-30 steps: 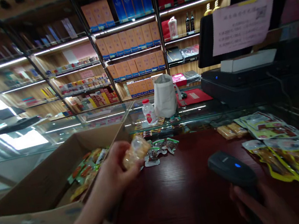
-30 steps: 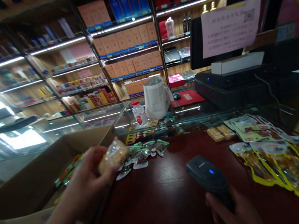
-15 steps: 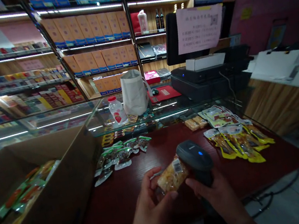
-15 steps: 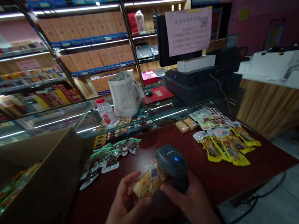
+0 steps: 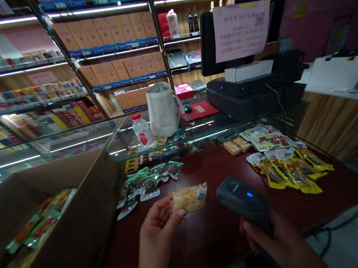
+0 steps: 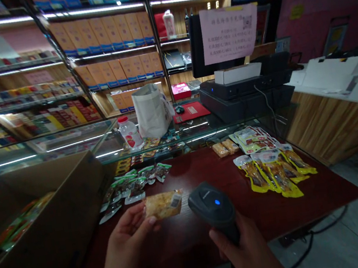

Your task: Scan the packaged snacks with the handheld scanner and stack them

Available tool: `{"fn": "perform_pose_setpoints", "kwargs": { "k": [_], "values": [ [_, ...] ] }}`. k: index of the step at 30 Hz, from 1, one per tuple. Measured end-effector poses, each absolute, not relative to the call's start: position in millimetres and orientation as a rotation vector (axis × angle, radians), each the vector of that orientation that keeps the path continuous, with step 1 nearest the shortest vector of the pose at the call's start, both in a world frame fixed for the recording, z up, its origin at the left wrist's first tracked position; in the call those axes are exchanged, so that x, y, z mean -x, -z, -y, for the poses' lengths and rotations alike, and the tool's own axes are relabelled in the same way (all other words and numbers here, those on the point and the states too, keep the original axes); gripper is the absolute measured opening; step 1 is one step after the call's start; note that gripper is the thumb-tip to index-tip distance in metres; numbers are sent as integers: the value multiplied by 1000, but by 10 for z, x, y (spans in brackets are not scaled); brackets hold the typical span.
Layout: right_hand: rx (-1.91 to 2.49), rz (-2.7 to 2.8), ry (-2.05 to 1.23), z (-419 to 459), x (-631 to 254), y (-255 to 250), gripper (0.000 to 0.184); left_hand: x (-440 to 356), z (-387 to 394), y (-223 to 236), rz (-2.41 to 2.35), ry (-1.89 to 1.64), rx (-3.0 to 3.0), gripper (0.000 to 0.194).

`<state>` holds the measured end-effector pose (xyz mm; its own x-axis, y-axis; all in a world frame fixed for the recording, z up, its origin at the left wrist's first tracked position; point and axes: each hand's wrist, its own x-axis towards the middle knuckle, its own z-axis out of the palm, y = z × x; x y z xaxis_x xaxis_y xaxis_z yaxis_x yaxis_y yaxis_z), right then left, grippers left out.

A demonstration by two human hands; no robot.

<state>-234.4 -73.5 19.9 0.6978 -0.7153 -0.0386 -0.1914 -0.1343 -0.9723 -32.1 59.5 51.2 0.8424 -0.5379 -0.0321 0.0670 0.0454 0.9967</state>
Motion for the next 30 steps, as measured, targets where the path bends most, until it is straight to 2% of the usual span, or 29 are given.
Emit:
{"fn": "perform_pose_setpoints", "kwargs": {
  "k": [8, 16, 30],
  "values": [
    [1792, -809, 567, 629, 2372, -246, 47, 188, -570, -476, 462, 399, -1489, 66],
    [1832, -733, 440, 705, 2347, -164, 51, 155, -545, -441, 519, 371, -1500, 60],
    [1880, -801, 538, 810, 2364, -104, 39, 81, -295, -424, 528, 467, -1495, 58]
  ]
}}
